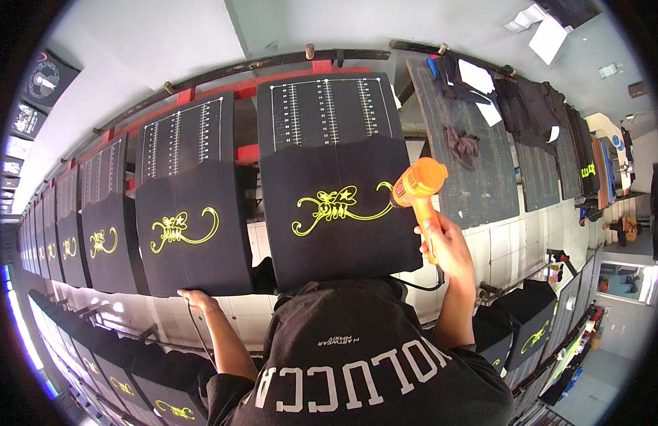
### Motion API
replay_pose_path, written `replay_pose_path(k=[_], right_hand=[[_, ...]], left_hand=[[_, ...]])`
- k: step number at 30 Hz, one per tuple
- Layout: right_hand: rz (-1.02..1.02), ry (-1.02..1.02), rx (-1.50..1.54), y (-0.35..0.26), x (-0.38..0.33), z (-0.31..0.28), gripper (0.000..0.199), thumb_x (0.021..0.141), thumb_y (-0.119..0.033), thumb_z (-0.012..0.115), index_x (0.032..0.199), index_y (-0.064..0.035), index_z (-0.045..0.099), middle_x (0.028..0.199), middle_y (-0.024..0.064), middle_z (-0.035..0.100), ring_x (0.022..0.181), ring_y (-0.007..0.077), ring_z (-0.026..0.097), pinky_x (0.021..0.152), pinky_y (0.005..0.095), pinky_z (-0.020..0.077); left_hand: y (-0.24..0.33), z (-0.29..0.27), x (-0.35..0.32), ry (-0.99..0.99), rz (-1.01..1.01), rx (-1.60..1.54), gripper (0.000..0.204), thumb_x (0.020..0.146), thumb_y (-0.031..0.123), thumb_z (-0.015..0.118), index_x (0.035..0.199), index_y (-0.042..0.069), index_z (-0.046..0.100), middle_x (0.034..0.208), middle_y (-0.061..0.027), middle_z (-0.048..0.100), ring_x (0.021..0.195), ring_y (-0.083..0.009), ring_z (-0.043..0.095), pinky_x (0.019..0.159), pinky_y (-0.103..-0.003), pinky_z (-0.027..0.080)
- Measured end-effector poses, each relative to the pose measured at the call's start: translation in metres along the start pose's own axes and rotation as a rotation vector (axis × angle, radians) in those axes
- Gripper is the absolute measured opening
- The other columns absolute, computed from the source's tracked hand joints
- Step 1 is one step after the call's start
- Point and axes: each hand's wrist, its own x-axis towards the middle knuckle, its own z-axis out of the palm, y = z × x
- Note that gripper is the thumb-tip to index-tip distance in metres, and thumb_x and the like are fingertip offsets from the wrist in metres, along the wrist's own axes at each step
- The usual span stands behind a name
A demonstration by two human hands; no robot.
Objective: The person uses a heat gun to dry yellow ink on a series of black t-shirts mounted on platens, moving sequentially from one t-shirt to the next.
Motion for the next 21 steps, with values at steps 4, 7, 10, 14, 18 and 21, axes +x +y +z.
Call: replay_pose_path(k=[4, 7, 10, 14, 18, 21], right_hand=[[0.017, -0.002, -0.051, -0.002, -0.011, 0.004, 0.043, 0.099, -0.024, 0.053, 0.136, -0.0018, 0.049, 0.096, 0.0069, 0.062, 0.061, 0.0084, 0.056, 0.051, 0.0226, 0.0487], [0.033, -0.024, -0.07, -0.002, -0.019, 0.007, 0.043, 0.1, -0.025, 0.052, 0.136, -0.0022, 0.049, 0.096, 0.0066, 0.063, 0.061, 0.0083, 0.056, 0.051, 0.0228, 0.0484], [0.039, -0.056, -0.075, 0.001, -0.024, 0.01, 0.042, 0.1, -0.024, 0.052, 0.135, -0.002, 0.049, 0.096, 0.0063, 0.063, 0.061, 0.0082, 0.056, 0.051, 0.0229, 0.048], [0.053, -0.099, -0.062, 0.001, -0.028, 0.02, 0.041, 0.1, -0.024, 0.052, 0.134, -0.0021, 0.049, 0.096, 0.0058, 0.062, 0.062, 0.0078, 0.056, 0.051, 0.0225, 0.0472], [0.05, -0.158, -0.052, 0.006, -0.026, 0.027, 0.041, 0.1, -0.023, 0.053, 0.135, -0.0036, 0.049, 0.097, 0.0052, 0.062, 0.062, 0.0072, 0.056, 0.051, 0.022, 0.0468], [0.056, -0.193, -0.082, 0.002, -0.025, 0.037, 0.041, 0.1, -0.023, 0.053, 0.136, -0.0048, 0.048, 0.097, 0.0048, 0.061, 0.063, 0.0069, 0.055, 0.052, 0.0217, 0.047]], left_hand=[[-0.006, 0.0, 0.006, 0.012, 0.008, -0.025, 0.076, 0.099, 0.057, 0.036, 0.131, -0.01, 0.052, 0.132, -0.021, 0.057, 0.111, -0.035, 0.059, 0.099, -0.044, 0.047], [-0.004, 0.001, 0.0, 0.013, 0.024, -0.002, 0.076, 0.1, 0.057, 0.035, 0.13, -0.01, 0.052, 0.13, -0.0212, 0.058, 0.108, -0.0356, 0.059, 0.098, -0.045, 0.047], [-0.002, -0.001, -0.001, 0.0, 0.034, 0.033, 0.076, 0.1, 0.056, 0.032, 0.13, -0.011, 0.052, 0.13, -0.0229, 0.058, 0.109, -0.037, 0.059, 0.097, -0.045, 0.047], [-0.009, 0.001, 0.007, 0.02, 0.057, 0.012, 0.076, 0.101, 0.056, 0.032, 0.129, -0.011, 0.054, 0.128, -0.0233, 0.059, 0.109, -0.0372, 0.059, 0.098, -0.045, 0.047], [-0.001, 0.002, -0.005, 0.006, 0.061, 0.042, 0.075, 0.1, 0.056, 0.033, 0.129, -0.01, 0.054, 0.127, -0.0235, 0.06, 0.111, -0.0365, 0.059, 0.099, -0.044, 0.046], [0.009, -0.004, -0.02, 0.051, 0.047, 0.12, 0.076, 0.1, 0.056, 0.033, 0.13, -0.01, 0.054, 0.127, -0.0235, 0.06, 0.112, -0.0363, 0.059, 0.1, -0.044, 0.044]])
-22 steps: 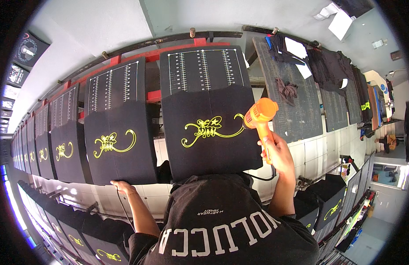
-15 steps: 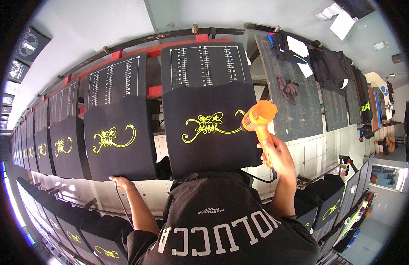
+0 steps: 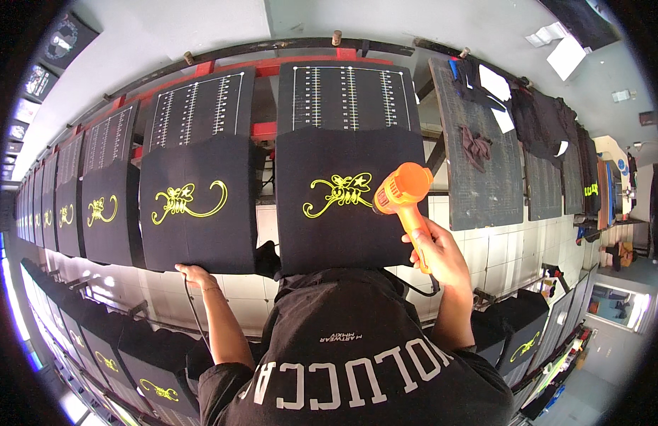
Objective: The person uses a heat gun to dry yellow ink on a series of black t-shirts mounted on platens, moving sequentially from one t-shirt to the next.
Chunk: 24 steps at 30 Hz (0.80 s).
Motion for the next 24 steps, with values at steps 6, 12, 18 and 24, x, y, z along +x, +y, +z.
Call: replay_pose_path(k=[6, 12, 18, 24], right_hand=[[-0.002, -0.05, -0.058, -0.013, 0.01, 0.015, 0.042, 0.1, -0.024, 0.053, 0.137, -0.0049, 0.048, 0.097, 0.0048, 0.061, 0.064, 0.0071, 0.056, 0.053, 0.0223, 0.0483], [-0.089, -0.059, -0.061, -0.015, 0.031, 0.025, 0.042, 0.1, -0.024, 0.053, 0.135, -0.0024, 0.048, 0.095, 0.0056, 0.062, 0.063, 0.0078, 0.057, 0.054, 0.0234, 0.0501], [-0.067, -0.014, -0.077, -0.025, 0.033, 0.024, 0.038, 0.1, -0.025, 0.053, 0.13, -0.0013, 0.051, 0.093, 0.0057, 0.062, 0.062, 0.0078, 0.057, 0.053, 0.0233, 0.0499], [-0.031, 0.001, -0.037, -0.024, 0.038, 0.021, 0.038, 0.1, -0.026, 0.054, 0.13, -0.0025, 0.052, 0.093, 0.0049, 0.062, 0.06, 0.0081, 0.056, 0.052, 0.0231, 0.0495]], left_hand=[[-0.014, 0.006, 0.02, 0.028, -0.013, -0.07, 0.068, 0.099, 0.054, 0.041, 0.121, -0.007, 0.062, 0.117, -0.0192, 0.066, 0.099, -0.0329, 0.063, 0.091, -0.043, 0.049], [-0.015, 0.008, 0.019, 0.022, 0.014, -0.13, 0.068, 0.099, 0.053, 0.04, 0.122, -0.007, 0.061, 0.117, -0.0214, 0.066, 0.1, -0.0341, 0.063, 0.092, -0.044, 0.049], [-0.009, 0.001, 0.015, 0.016, -0.032, 0.012, 0.072, 0.098, 0.057, 0.039, 0.124, -0.007, 0.059, 0.121, -0.0221, 0.064, 0.106, -0.0353, 0.061, 0.095, -0.045, 0.047], [-0.006, -0.001, 0.013, -0.047, -0.089, -0.032, 0.079, 0.097, 0.06, 0.038, 0.132, -0.01, 0.052, 0.134, -0.0233, 0.055, 0.118, -0.036, 0.055, 0.105, -0.044, 0.04]])
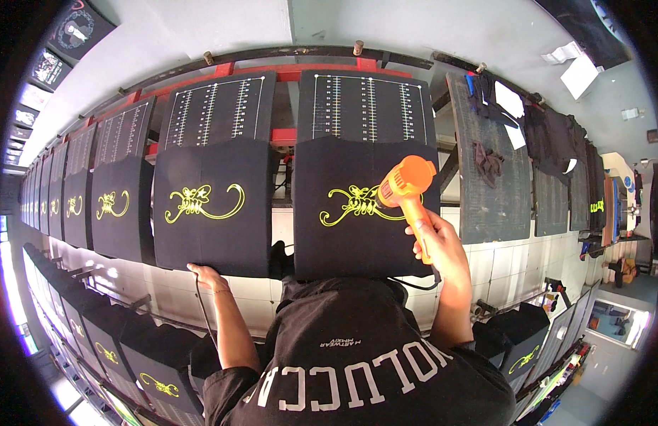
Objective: The person uses a heat gun to dry yellow ink on a series of black t-shirts mounted on platens, moving sequentially from one t-shirt to the next.
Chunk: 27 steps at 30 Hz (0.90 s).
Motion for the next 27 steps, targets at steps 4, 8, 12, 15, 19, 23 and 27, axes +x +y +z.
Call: replay_pose_path(k=[4, 8, 12, 15, 19, 23, 27], right_hand=[[-0.128, 0.092, 0.006, 0.007, 0.008, 0.014, 0.044, 0.099, -0.027, 0.055, 0.135, -0.0033, 0.049, 0.093, 0.0048, 0.062, 0.061, 0.0084, 0.056, 0.052, 0.023, 0.0493], [-0.057, 0.044, 0.1, -0.003, 0.016, 0.012, 0.042, 0.1, -0.025, 0.055, 0.135, -0.0029, 0.051, 0.092, 0.0057, 0.062, 0.06, 0.0088, 0.056, 0.053, 0.0237, 0.0499], [-0.125, 0.094, 0.021, 0.003, 0.015, 0.029, 0.042, 0.099, -0.025, 0.055, 0.135, -0.0043, 0.051, 0.092, 0.0054, 0.061, 0.061, 0.0084, 0.056, 0.053, 0.0235, 0.05], [-0.029, 0.047, 0.12, -0.006, 0.011, 0.027, 0.041, 0.099, -0.024, 0.055, 0.135, -0.0038, 0.05, 0.092, 0.0049, 0.061, 0.062, 0.0079, 0.056, 0.054, 0.0236, 0.0501], [-0.086, 0.06, 0.038, -0.004, 0.011, 0.048, 0.04, 0.099, -0.025, 0.055, 0.133, -0.0029, 0.051, 0.093, 0.0044, 0.061, 0.062, 0.0074, 0.055, 0.053, 0.0228, 0.0491], [-0.083, 0.028, 0.083, -0.009, 0.014, 0.057, 0.04, 0.099, -0.026, 0.055, 0.132, -0.0024, 0.052, 0.093, 0.0046, 0.062, 0.062, 0.0074, 0.055, 0.054, 0.0227, 0.0488], [-0.098, 0.005, 0.056, -0.011, 0.022, 0.069, 0.039, 0.099, -0.026, 0.054, 0.13, -0.0028, 0.053, 0.093, 0.004, 0.063, 0.063, 0.0073, 0.055, 0.055, 0.0228, 0.0488]], left_hand=[[-0.002, -0.002, 0.005, -0.099, 0.0, -0.1, 0.079, 0.097, 0.059, 0.037, 0.137, -0.009, 0.047, 0.14, -0.0204, 0.05, 0.122, -0.0341, 0.053, 0.107, -0.043, 0.04], [0.011, -0.011, -0.004, -0.134, 0.037, -0.076, 0.076, 0.099, 0.055, 0.037, 0.14, -0.008, 0.043, 0.143, -0.0182, 0.048, 0.123, -0.0314, 0.053, 0.107, -0.041, 0.041], [0.007, -0.019, 0.036, -0.17, 0.023, -0.251, 0.073, 0.097, 0.057, 0.044, 0.139, -0.003, 0.047, 0.136, -0.0153, 0.055, 0.118, -0.0285, 0.057, 0.102, -0.039, 0.046], [0.008, -0.026, 0.069, -0.215, 0.024, -0.246, 0.075, 0.097, 0.058, 0.044, 0.141, -0.002, 0.045, 0.14, -0.0145, 0.051, 0.122, -0.0286, 0.055, 0.102, -0.039, 0.046], [0.019, -0.031, 0.115, -0.243, 0.019, -0.262, 0.074, 0.092, 0.061, 0.052, 0.135, 0.001, 0.051, 0.136, -0.0109, 0.053, 0.118, -0.0271, 0.056, 0.097, -0.042, 0.05], [0.034, -0.035, 0.141, -0.223, 0.001, -0.19, 0.075, 0.087, 0.065, 0.058, 0.13, 0.003, 0.056, 0.132, -0.0087, 0.055, 0.109, -0.0242, 0.058, 0.082, -0.04, 0.051], [0.02, -0.045, 0.178, -0.297, -0.049, -0.235, 0.076, 0.084, 0.07, 0.058, 0.128, 0.008, 0.057, 0.12, -0.0034, 0.059, 0.094, -0.0176, 0.057, 0.071, -0.034, 0.047]])
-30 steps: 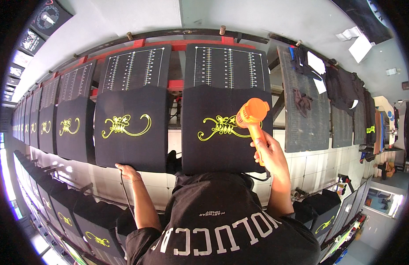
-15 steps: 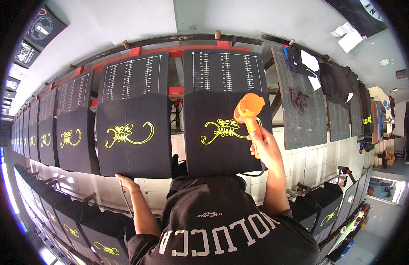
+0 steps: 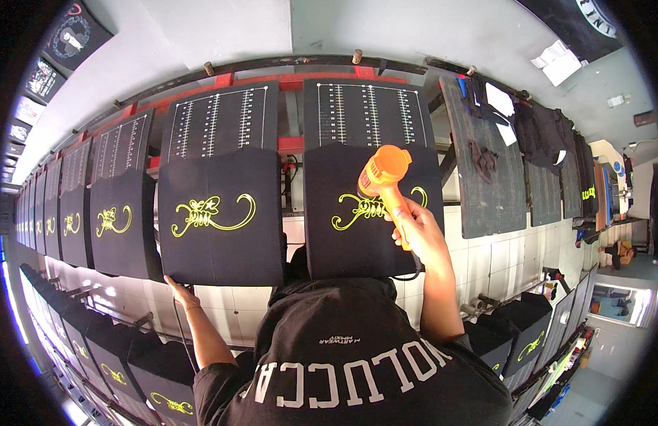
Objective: The person uses a heat gun to dry yellow ink on a series of black t-shirts mounted on platens, moving sequentially from one t-shirt to the next.
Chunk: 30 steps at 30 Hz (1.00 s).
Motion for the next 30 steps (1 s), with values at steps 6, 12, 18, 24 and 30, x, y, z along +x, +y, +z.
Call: replay_pose_path(k=[6, 12, 18, 24, 30], right_hand=[[0.047, 0.014, -0.014, -0.008, -0.006, 0.007, 0.038, 0.099, -0.023, 0.054, 0.132, -0.0036, 0.052, 0.092, 0.0034, 0.062, 0.063, 0.0075, 0.056, 0.054, 0.023, 0.0492], [0.021, 0.138, -0.045, 0.003, -0.021, 0.0, 0.04, 0.099, -0.021, 0.054, 0.135, -0.004, 0.05, 0.095, 0.0044, 0.062, 0.061, 0.0078, 0.056, 0.053, 0.0223, 0.0487], [0.075, 0.121, 0.029, 0.01, -0.032, -0.015, 0.04, 0.098, -0.028, 0.056, 0.131, -0.004, 0.054, 0.097, 0.0068, 0.064, 0.06, 0.0081, 0.056, 0.047, 0.0208, 0.0444], [0.125, 0.136, 0.038, 0.008, -0.047, -0.019, 0.04, 0.099, -0.025, 0.054, 0.134, -0.0047, 0.052, 0.096, 0.0058, 0.064, 0.06, 0.0076, 0.055, 0.048, 0.021, 0.0442], [0.11, 0.112, 0.049, 0.014, -0.058, -0.019, 0.043, 0.1, -0.024, 0.053, 0.138, -0.006, 0.049, 0.095, 0.0055, 0.063, 0.061, 0.0075, 0.056, 0.048, 0.0213, 0.0447]], left_hand=[[-0.015, 0.004, -0.008, -0.03, 0.0, -0.069, 0.074, 0.085, 0.071, 0.057, 0.127, 0.01, 0.057, 0.11, 0.0, 0.06, 0.088, -0.0136, 0.054, 0.074, -0.031, 0.042], [-0.018, 0.014, -0.028, -0.132, 0.071, -0.145, 0.077, 0.092, 0.065, 0.049, 0.141, 0.006, 0.044, 0.135, -0.0071, 0.052, 0.113, -0.0208, 0.054, 0.093, -0.035, 0.042], [-0.022, 0.026, -0.038, -0.188, 0.066, -0.19, 0.088, 0.094, 0.064, 0.045, 0.15, -0.001, 0.028, 0.154, -0.0152, 0.033, 0.138, -0.0306, 0.038, 0.115, -0.042, 0.03], [-0.026, 0.026, -0.044, -0.234, 0.08, -0.193, 0.09, 0.095, 0.065, 0.043, 0.151, -0.003, 0.024, 0.156, -0.0176, 0.028, 0.141, -0.0326, 0.033, 0.117, -0.043, 0.025], [-0.018, 0.03, -0.055, -0.258, 0.072, -0.158, 0.086, 0.097, 0.062, 0.04, 0.15, -0.003, 0.024, 0.156, -0.0177, 0.028, 0.14, -0.0321, 0.034, 0.117, -0.042, 0.025]])
